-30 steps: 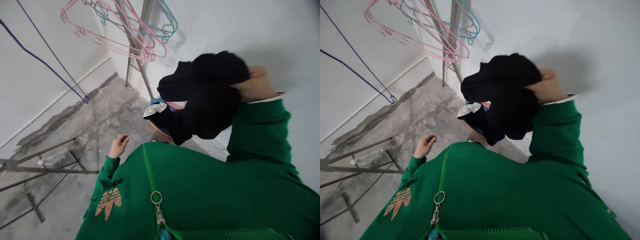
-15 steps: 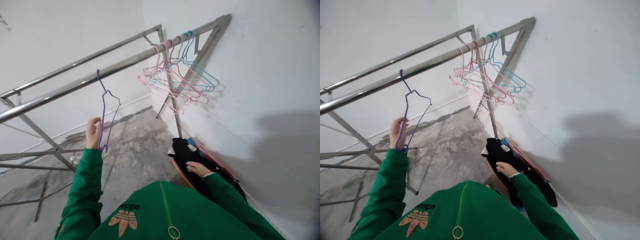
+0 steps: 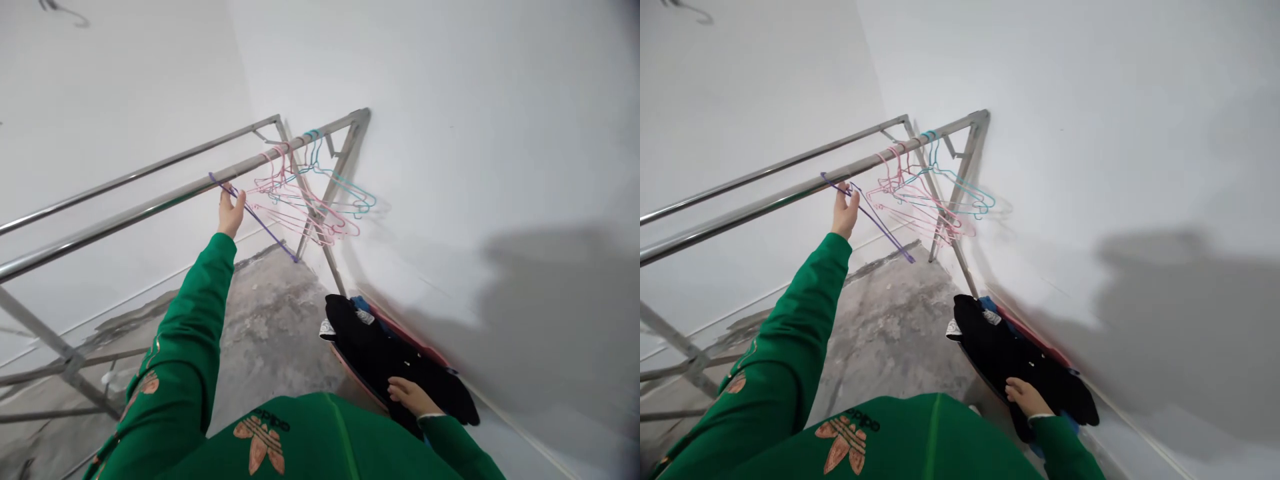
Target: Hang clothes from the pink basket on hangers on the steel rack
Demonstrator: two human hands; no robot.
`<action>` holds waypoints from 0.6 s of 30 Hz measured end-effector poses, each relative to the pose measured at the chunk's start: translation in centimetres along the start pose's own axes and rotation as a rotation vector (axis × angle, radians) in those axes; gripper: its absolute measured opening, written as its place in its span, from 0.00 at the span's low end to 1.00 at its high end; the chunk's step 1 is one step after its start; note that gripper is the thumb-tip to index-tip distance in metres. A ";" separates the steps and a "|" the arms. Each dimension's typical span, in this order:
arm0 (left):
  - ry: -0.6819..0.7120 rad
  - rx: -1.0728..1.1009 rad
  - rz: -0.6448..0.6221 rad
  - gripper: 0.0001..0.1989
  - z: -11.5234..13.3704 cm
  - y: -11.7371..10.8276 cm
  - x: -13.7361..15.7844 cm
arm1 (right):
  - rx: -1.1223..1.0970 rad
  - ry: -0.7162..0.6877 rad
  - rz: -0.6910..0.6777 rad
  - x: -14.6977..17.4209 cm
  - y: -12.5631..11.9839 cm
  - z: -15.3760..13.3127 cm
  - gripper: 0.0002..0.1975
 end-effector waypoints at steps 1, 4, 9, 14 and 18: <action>0.028 -0.006 -0.022 0.39 0.5 1.8 -0.6 | -0.011 0.011 0.015 0.3 -0.5 0.6 0.14; 0.052 -0.018 -0.103 0.38 1.6 7.2 -2.4 | -0.030 0.051 0.050 0.7 -1.7 2.9 0.13; -0.023 -0.085 -0.182 0.35 2.0 13.8 -4.3 | -0.093 0.064 0.125 0.3 -3.5 6.4 0.17; 0.046 -0.187 -0.156 0.33 2.1 13.8 -4.6 | -0.039 0.082 0.064 0.5 -4.5 4.1 0.15; 0.177 -0.243 -0.076 0.30 2.1 9.1 0.3 | 0.177 -0.046 -0.007 0.5 -4.8 -1.4 0.07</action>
Point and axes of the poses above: each hand's wrist, its own x-axis away from the middle knuckle, its own y-axis out of the palm, z = x × y, the point moved 7 cm from there along -x, towards the middle knuckle, and after that the axes turned 3 degrees about z, right-handed, at the moved point
